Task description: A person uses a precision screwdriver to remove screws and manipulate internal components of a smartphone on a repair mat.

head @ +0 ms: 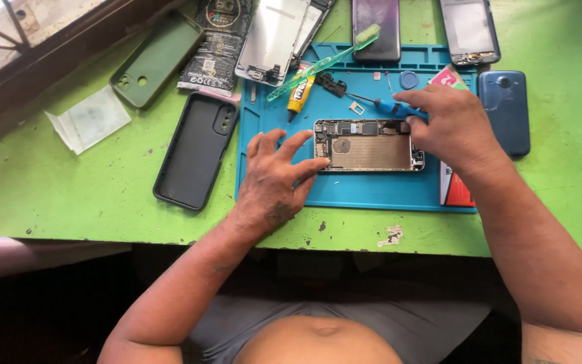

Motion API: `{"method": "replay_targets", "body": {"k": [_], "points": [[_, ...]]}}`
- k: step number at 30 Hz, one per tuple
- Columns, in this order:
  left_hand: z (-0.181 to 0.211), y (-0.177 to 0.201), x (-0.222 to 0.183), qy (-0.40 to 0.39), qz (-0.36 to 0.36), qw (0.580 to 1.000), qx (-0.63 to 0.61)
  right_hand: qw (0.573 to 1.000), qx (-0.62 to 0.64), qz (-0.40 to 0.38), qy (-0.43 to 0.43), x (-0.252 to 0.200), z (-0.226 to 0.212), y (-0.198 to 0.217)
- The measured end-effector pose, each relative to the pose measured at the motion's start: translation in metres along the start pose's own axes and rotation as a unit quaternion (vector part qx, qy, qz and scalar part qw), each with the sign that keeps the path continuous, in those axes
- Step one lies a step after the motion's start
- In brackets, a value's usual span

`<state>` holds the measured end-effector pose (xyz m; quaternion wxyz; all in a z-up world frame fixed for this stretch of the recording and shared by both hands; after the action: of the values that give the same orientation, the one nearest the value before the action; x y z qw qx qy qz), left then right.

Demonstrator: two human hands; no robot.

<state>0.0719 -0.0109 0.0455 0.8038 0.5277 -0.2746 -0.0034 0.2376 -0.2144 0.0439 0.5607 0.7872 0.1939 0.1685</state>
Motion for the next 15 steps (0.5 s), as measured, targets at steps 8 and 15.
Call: {"method": "replay_targets", "body": {"k": [8,15], "points": [[-0.001,-0.001,-0.001,0.002,0.004,1.0,-0.005,0.993,0.047,0.065,0.082,-0.007,0.014,-0.005],[-0.001,-0.002,-0.001,0.0,0.004,1.0,0.001,0.979,0.178,0.088,0.044,-0.023,0.013,0.041]]}}
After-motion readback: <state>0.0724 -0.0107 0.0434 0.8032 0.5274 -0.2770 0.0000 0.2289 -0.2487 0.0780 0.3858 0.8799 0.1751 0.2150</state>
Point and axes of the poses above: each hand's wrist, its own x-axis towards the middle knuckle, its own y-axis out of the back of the hand, z = x × y, the point moved 8 cm from there along x, towards the middle knuckle, and after that the axes turned 8 degrees about -y, right-handed, at the moved point
